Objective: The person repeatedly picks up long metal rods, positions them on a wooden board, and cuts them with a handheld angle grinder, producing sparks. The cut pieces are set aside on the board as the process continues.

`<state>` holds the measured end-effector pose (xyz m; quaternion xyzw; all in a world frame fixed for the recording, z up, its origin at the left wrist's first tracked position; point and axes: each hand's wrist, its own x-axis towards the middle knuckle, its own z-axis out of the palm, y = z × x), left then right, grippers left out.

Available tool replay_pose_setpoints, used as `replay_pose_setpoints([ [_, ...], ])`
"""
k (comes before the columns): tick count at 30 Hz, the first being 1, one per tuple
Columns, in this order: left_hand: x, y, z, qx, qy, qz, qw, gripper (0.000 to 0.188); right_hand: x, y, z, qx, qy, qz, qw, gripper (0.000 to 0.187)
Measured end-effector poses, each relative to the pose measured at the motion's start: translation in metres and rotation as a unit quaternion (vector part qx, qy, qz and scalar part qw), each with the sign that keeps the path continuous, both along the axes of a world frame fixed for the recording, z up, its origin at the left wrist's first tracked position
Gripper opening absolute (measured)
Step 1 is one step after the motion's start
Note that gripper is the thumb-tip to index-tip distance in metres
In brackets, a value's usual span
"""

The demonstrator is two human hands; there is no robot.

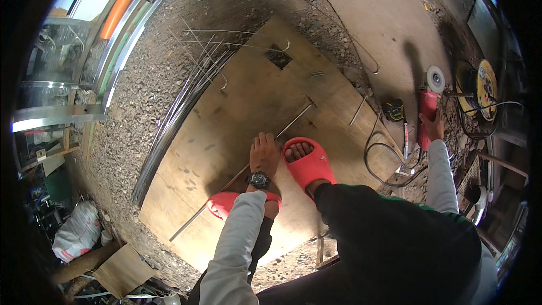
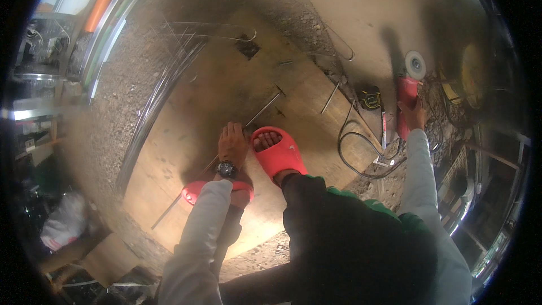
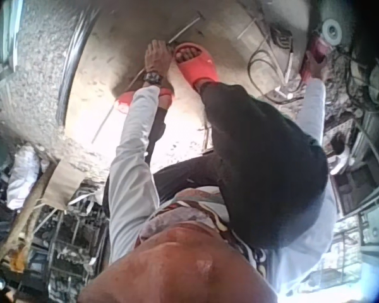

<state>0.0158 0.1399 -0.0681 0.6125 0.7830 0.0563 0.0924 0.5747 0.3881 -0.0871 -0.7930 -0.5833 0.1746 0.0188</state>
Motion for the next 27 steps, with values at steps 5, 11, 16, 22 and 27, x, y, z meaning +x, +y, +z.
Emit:
replay_pose_setpoints([
  [5, -0.007, -0.024, 0.002, 0.040, -0.011, -0.059, 0.997, 0.021, 0.017, -0.020, 0.002, 0.061, -0.012, 0.019, 0.998, 0.094],
  [11, -0.008, -0.021, 0.006, -0.068, 0.035, 0.009, 0.997, 0.023, 0.000, -0.071, -0.003, 0.119, -0.080, 0.005, 0.990, 0.086],
  [16, -0.011, -0.029, 0.002, -0.076, 0.046, -0.033, 0.996, 0.025, 0.019, -0.105, -0.003, 0.158, -0.116, -0.007, 0.980, 0.082],
  [22, -0.032, -0.040, 0.004, -0.028, 0.036, -0.061, 0.997, 0.027, 0.020, -0.123, 0.006, 0.153, -0.109, -0.013, 0.982, 0.077],
  [27, -0.074, -0.028, 0.037, 0.016, -0.070, 0.067, 0.995, 0.040, 0.022, -0.130, 0.007, 0.148, -0.106, -0.007, 0.983, 0.073],
])
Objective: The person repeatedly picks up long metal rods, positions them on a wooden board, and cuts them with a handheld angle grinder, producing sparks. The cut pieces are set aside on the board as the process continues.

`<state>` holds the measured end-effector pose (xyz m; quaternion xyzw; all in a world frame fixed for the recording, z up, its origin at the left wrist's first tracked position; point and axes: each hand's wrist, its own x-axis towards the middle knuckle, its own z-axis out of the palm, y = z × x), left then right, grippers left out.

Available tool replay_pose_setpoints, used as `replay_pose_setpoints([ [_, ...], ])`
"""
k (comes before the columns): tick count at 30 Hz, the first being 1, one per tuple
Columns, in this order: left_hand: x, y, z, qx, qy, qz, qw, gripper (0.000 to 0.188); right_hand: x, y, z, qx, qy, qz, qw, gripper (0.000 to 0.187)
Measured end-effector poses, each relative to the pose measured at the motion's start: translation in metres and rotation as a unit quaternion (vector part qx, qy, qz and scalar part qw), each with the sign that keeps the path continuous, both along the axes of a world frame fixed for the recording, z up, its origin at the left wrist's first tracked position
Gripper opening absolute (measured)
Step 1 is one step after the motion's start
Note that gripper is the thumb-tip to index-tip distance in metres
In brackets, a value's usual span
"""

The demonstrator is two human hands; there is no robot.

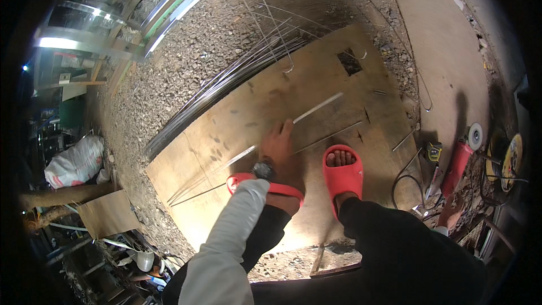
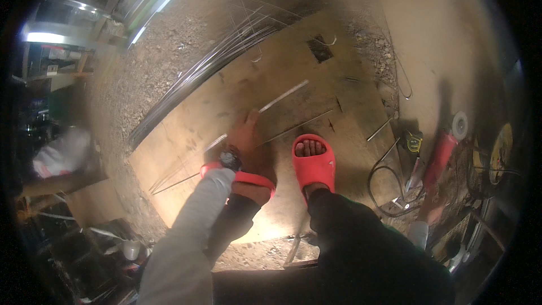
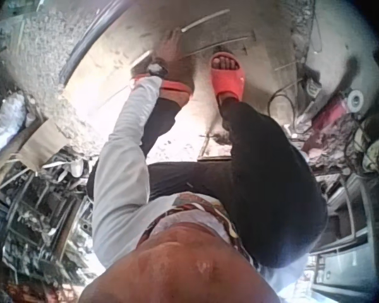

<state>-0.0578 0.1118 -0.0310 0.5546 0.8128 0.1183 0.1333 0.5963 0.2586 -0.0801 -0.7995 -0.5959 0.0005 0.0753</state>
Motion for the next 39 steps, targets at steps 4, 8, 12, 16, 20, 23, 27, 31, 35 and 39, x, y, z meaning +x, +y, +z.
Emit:
replay_pose_setpoints([
  [4, -0.079, 0.023, 0.023, 0.056, -0.029, 0.030, 0.998, 0.051, 0.000, -0.004, -0.002, -0.002, 0.019, 0.004, 1.000, 0.070],
  [8, -0.162, 0.050, 0.048, 0.193, 0.042, 0.017, 0.980, 0.036, -0.020, 0.004, 0.007, 0.008, 0.036, 0.025, 0.999, 0.066],
  [12, -0.211, 0.065, 0.065, 0.117, 0.095, 0.104, 0.983, 0.054, -0.047, 0.007, 0.005, 0.020, 0.088, 0.041, 0.995, 0.063],
  [16, -0.223, 0.043, 0.110, -0.022, 0.083, 0.146, 0.986, 0.079, -0.061, 0.015, 0.037, 0.059, 0.158, 0.060, 0.984, 0.060],
  [20, -0.207, -0.047, 0.226, -0.210, 0.063, 0.070, 0.973, 0.064, -0.099, 0.008, 0.079, 0.065, 0.315, 0.080, 0.944, 0.057],
  [23, -0.156, -0.117, 0.322, -0.277, 0.046, 0.064, 0.958, 0.060, -0.116, 0.009, 0.129, 0.066, 0.475, 0.089, 0.873, 0.055],
  [27, -0.070, -0.192, 0.384, -0.133, -0.077, 0.106, 0.982, 0.050, -0.118, 0.016, 0.202, 0.033, 0.678, 0.094, 0.728, 0.052],
  [31, 0.048, -0.302, 0.434, 0.149, -0.326, 0.274, 0.892, 0.052, -0.144, 0.014, 0.242, -0.070, 0.808, 0.129, 0.570, 0.049],
  [35, 0.197, -0.337, 0.352, 0.450, -0.192, 0.404, 0.773, 0.052, -0.153, 0.014, 0.270, -0.139, 0.845, 0.163, 0.489, 0.047],
  [39, 0.312, -0.373, 0.345, 0.310, -0.002, 0.464, 0.830, 0.054, -0.154, -0.008, 0.295, -0.141, 0.817, 0.214, 0.516, 0.044],
])
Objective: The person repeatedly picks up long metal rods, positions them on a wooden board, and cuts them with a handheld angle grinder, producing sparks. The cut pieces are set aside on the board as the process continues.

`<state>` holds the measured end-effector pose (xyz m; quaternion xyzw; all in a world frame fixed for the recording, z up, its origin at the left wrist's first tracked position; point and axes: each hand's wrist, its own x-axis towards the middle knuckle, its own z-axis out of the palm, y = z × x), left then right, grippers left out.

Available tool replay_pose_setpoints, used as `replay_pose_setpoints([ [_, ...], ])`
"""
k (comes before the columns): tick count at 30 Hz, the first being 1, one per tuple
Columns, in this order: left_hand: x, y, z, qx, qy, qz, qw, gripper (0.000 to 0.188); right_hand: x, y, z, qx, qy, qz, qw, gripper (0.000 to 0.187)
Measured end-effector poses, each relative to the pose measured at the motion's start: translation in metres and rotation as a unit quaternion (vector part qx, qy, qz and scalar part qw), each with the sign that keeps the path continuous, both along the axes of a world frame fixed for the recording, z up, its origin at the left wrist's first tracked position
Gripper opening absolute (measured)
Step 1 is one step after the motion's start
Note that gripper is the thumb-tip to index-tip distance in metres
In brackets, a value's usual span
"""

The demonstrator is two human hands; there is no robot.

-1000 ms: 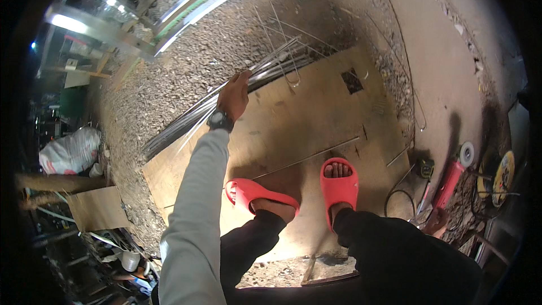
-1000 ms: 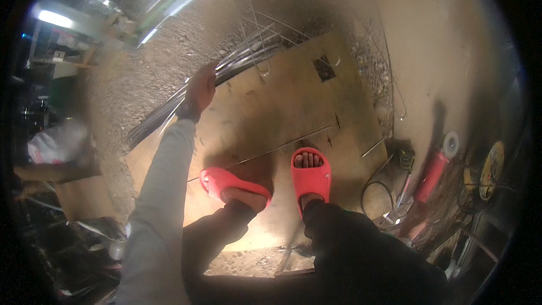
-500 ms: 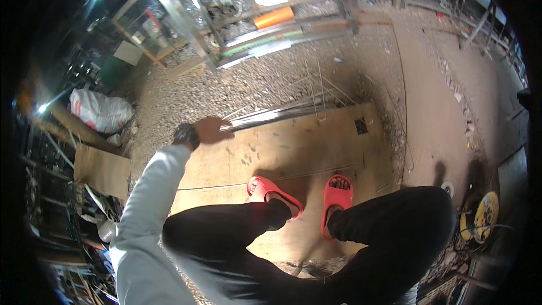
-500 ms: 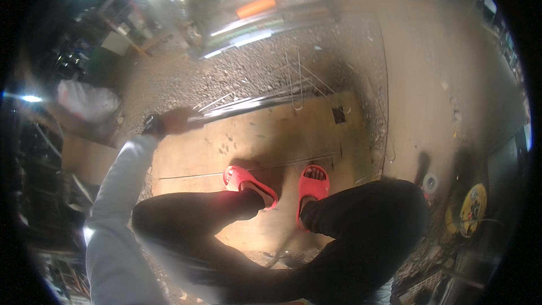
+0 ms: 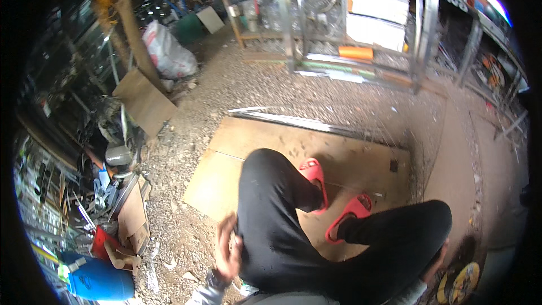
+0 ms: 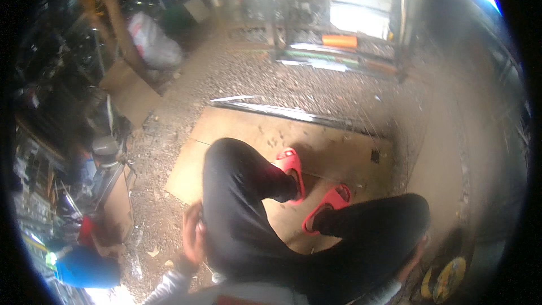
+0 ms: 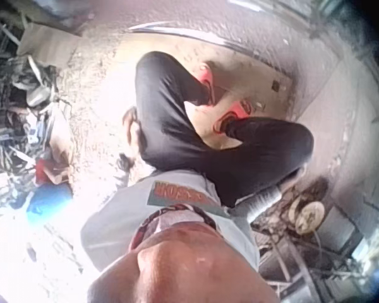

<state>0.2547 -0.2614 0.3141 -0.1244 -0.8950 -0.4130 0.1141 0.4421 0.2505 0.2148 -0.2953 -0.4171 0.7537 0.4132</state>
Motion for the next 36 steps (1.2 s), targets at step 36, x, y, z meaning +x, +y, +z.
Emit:
replay_pose_setpoints([
  [36, 0.085, -0.060, -0.076, 0.401, -0.471, -0.009, 0.786, 0.009, -0.119, -0.275, 0.036, 0.347, -0.214, 0.494, 0.768, 0.043],
])
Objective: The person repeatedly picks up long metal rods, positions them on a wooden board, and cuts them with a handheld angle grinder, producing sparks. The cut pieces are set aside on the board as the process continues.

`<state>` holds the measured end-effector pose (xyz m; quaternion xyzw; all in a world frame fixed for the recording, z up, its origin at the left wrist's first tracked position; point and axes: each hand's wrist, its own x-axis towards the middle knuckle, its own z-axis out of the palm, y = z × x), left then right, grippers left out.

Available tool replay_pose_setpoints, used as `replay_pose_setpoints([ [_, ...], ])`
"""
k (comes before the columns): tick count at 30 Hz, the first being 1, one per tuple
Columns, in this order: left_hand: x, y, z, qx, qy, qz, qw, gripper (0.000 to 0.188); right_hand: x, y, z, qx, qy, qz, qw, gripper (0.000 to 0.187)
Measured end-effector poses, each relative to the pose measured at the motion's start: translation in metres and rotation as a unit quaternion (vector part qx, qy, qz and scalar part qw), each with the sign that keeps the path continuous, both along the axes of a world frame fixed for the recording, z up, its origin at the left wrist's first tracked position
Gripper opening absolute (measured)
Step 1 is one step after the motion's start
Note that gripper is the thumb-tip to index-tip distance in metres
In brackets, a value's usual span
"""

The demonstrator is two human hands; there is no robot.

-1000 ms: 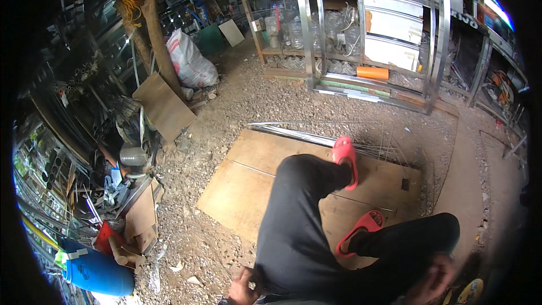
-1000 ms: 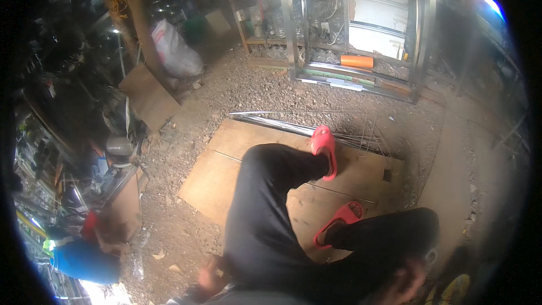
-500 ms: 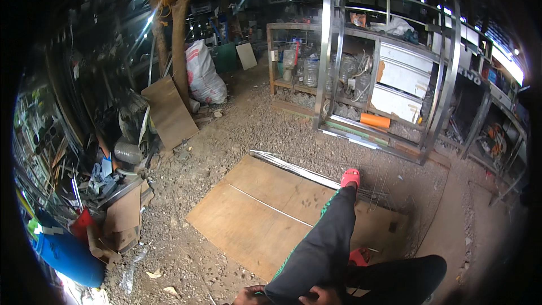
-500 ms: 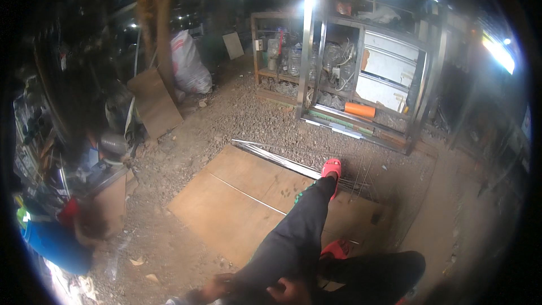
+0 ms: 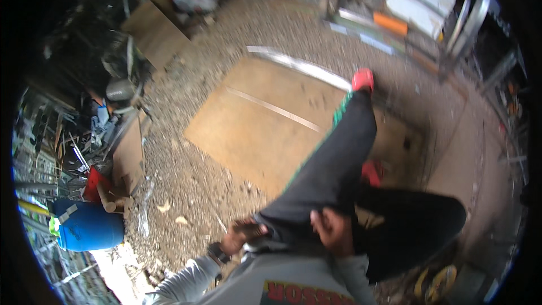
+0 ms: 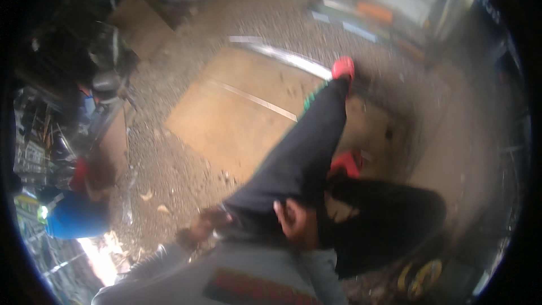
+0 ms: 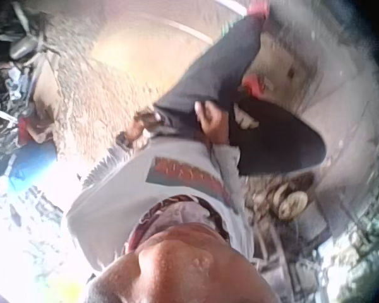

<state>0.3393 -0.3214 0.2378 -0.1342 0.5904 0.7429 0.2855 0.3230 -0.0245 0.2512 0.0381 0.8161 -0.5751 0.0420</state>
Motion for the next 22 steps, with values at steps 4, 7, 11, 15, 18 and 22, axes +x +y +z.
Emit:
replay_pose_setpoints([
  [4, 0.017, -0.042, -0.022, 0.018, -0.047, 0.141, 0.989, 0.010, -0.006, 0.002, 0.003, -0.119, 0.045, -0.087, 0.988, 0.017],
  [7, 0.030, -0.138, -0.046, -0.051, 0.058, 0.161, 0.984, 0.006, -0.015, 0.008, 0.015, -0.102, 0.094, -0.117, 0.983, 0.018],
  [11, -0.022, -0.122, 0.011, 0.023, 0.016, 0.370, 0.929, 0.034, -0.003, 0.035, 0.017, -0.149, -0.019, -0.045, 0.988, 0.020],
  [15, -0.056, -0.079, 0.057, 0.350, 0.112, 0.242, 0.898, 0.043, -0.019, 0.007, 0.046, -0.212, 0.022, 0.098, 0.972, 0.038],
  [18, -0.091, 0.059, 0.071, 0.192, 0.153, 0.227, 0.942, 0.048, -0.027, 0.000, 0.056, -0.438, 0.051, 0.113, 0.890, 0.085],
  [22, -0.115, 0.136, 0.062, -0.004, 0.428, 0.025, 0.903, 0.040, -0.054, 0.022, 0.061, -0.614, 0.064, -0.083, 0.782, 0.114],
])
